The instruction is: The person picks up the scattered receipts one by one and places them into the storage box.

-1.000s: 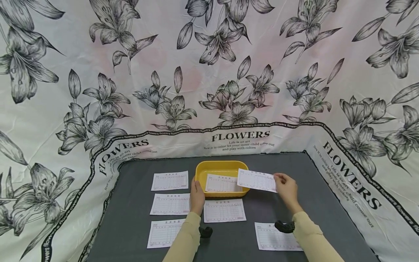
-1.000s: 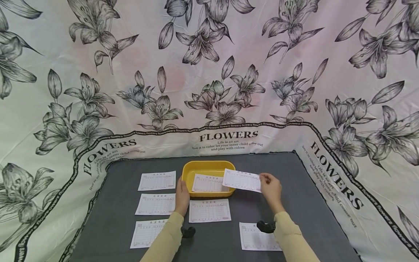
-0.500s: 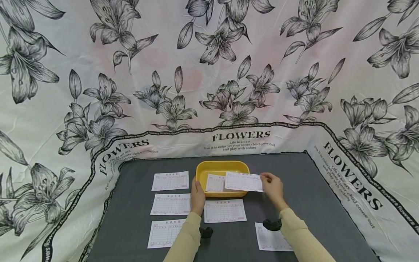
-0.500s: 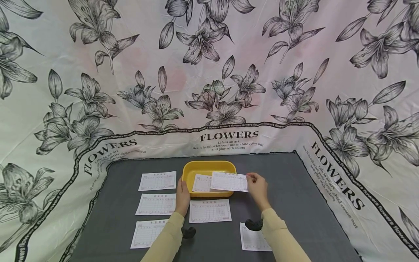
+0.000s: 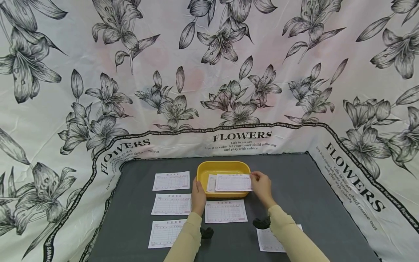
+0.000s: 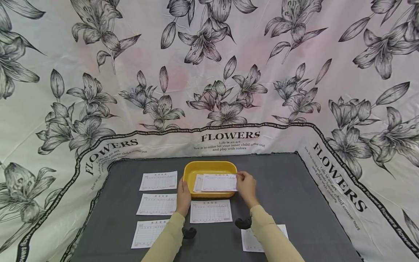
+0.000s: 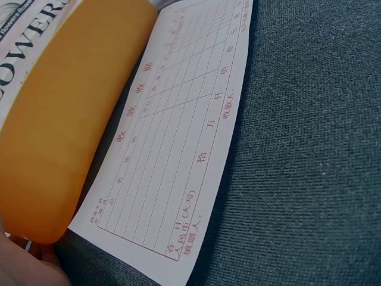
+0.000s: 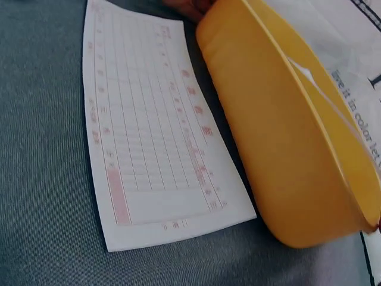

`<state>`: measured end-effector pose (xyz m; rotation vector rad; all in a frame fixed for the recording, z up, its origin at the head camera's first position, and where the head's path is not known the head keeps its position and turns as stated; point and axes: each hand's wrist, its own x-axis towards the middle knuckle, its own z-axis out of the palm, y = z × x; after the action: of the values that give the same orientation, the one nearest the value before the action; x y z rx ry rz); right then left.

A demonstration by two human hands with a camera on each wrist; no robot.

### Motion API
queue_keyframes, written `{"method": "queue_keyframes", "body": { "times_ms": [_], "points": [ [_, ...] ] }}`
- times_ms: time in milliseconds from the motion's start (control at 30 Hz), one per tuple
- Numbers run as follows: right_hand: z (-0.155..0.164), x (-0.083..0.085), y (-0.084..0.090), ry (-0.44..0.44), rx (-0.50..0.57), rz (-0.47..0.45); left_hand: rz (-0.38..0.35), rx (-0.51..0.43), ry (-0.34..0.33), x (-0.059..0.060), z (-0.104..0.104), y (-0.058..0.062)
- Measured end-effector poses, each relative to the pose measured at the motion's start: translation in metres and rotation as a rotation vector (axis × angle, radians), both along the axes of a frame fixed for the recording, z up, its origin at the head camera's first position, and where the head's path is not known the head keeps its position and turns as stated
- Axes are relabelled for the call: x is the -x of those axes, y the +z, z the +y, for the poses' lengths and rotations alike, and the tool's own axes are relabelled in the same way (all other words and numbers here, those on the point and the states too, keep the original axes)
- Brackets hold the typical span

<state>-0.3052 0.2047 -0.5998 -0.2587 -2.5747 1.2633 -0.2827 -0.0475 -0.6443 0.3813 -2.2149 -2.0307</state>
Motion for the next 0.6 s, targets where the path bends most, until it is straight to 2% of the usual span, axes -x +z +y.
{"method": "queue_keyframes", "body": {
  "times_ms": [233, 367, 600],
  "points": [
    [-0.017, 0.001, -0.003, 0.068, -0.079, 0.072, 0.016, -0.005, -0.004, -0.001, -0.001, -0.001],
    [-0.022, 0.002, -0.005, 0.061, -0.121, 0.104, 0.019, -0.007, -0.012, 0.0, -0.002, -0.001],
    [-0.025, 0.003, -0.01, 0.07, -0.296, 0.126, 0.027, -0.002, -0.021, -0.001, -0.002, -0.002]
  ]
}}
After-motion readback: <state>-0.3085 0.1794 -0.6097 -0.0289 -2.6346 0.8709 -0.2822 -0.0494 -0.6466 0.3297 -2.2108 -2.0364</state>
